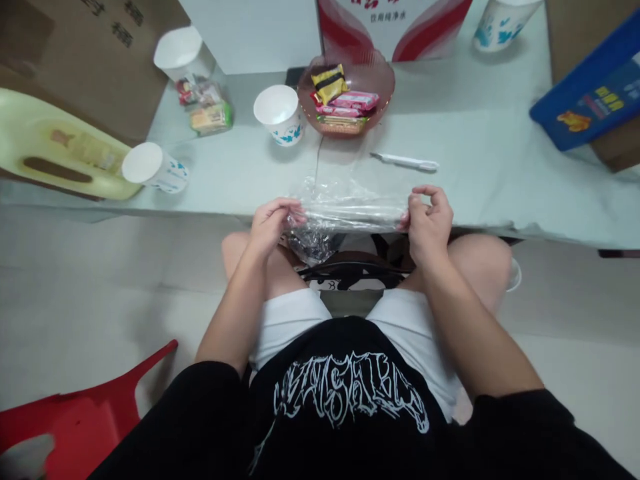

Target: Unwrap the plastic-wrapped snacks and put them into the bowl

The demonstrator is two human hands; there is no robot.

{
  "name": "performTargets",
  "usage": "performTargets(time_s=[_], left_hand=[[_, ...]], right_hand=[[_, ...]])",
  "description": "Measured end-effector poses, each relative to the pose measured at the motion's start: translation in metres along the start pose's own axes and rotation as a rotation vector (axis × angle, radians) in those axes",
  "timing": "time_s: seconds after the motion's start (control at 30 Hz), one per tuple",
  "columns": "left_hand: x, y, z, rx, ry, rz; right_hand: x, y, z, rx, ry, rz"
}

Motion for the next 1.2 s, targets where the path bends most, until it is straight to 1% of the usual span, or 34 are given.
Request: performTargets(time_s=[0.1, 0.17, 0.2, 0.3, 0.37, 0.43, 0.47, 0.5, 0.57, 0.63, 0.67, 0.73, 0.77, 0.83, 0.87, 0.93, 1.0, 1.07, 1.13, 1.2], left_hand=[[0.002, 0.043, -0.006, 0.001, -0.095, 0.078], [0.008, 0.064, -0.009, 0.001, -0.177, 0.167], [0.01, 0.071, -0.01, 0.003, -0.219, 0.205], [0.012, 0.081, -0.011, 0.057, -0.413, 0.257], [0.01, 0.082, -0.011, 0.127, -0.624, 0.26], [0.009, 0.08, -0.011, 0.193, -0.834, 0.269], [0.009, 0.08, -0.011, 0.222, -0.916, 0.28], [0.01, 0.079, -0.011, 0.247, -0.978, 0.295], [0.012, 0.081, -0.01, 0.285, -1.051, 0.334], [0.013, 0.084, -0.011, 0.309, -1.067, 0.353], [0.013, 0.087, -0.012, 0.318, -1.053, 0.351], [0.01, 0.091, -0.013, 0.331, -0.962, 0.351], [0.009, 0.093, -0.013, 0.334, -0.873, 0.363], [0.008, 0.094, -0.012, 0.311, -0.611, 0.406], [0.007, 0.094, -0.01, 0.273, -0.456, 0.422], [0.006, 0.091, -0.003, 0.141, -0.179, 0.41], [0.007, 0.087, 0.006, -0.003, -0.01, 0.365], [0.008, 0.084, 0.013, -0.107, 0.06, 0.329], [0.008, 0.081, 0.017, -0.172, 0.082, 0.31], [0.006, 0.077, 0.02, -0.214, 0.081, 0.304]], right_hand=[[-0.02, 0.047, 0.006, -0.048, -0.01, -0.013], [-0.029, 0.072, 0.014, -0.101, -0.035, 0.009], [-0.032, 0.082, 0.018, -0.124, -0.039, 0.039], [-0.039, 0.102, 0.027, -0.18, 0.066, 0.216], [-0.043, 0.108, 0.027, -0.232, 0.222, 0.35], [-0.047, 0.11, 0.025, -0.312, 0.396, 0.434], [-0.049, 0.11, 0.024, -0.361, 0.474, 0.44], [-0.051, 0.109, 0.025, -0.412, 0.539, 0.42], [-0.057, 0.109, 0.03, -0.507, 0.603, 0.319], [-0.063, 0.114, 0.041, -0.58, 0.57, 0.21], [-0.064, 0.118, 0.047, -0.605, 0.53, 0.19], [-0.066, 0.129, 0.059, -0.608, 0.433, 0.22], [-0.066, 0.133, 0.063, -0.584, 0.392, 0.247], [-0.067, 0.14, 0.068, -0.489, 0.325, 0.283], [-0.068, 0.141, 0.068, -0.428, 0.302, 0.285], [-0.07, 0.141, 0.065, -0.311, 0.28, 0.278], [-0.071, 0.139, 0.059, -0.221, 0.283, 0.298], [-0.071, 0.137, 0.051, -0.156, 0.308, 0.369], [-0.071, 0.135, 0.041, -0.106, 0.387, 0.507], [-0.073, 0.131, 0.035, -0.115, 0.508, 0.615]])
Point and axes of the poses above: each hand's wrist, its own y-axis away from the middle knuckle, its own x-axis out of the palm, z = x × y, the point moved 6 cm from there along -y, towards the middle knuckle, and after that the axes turned 1 degree about -z, right-handed, at the moved point
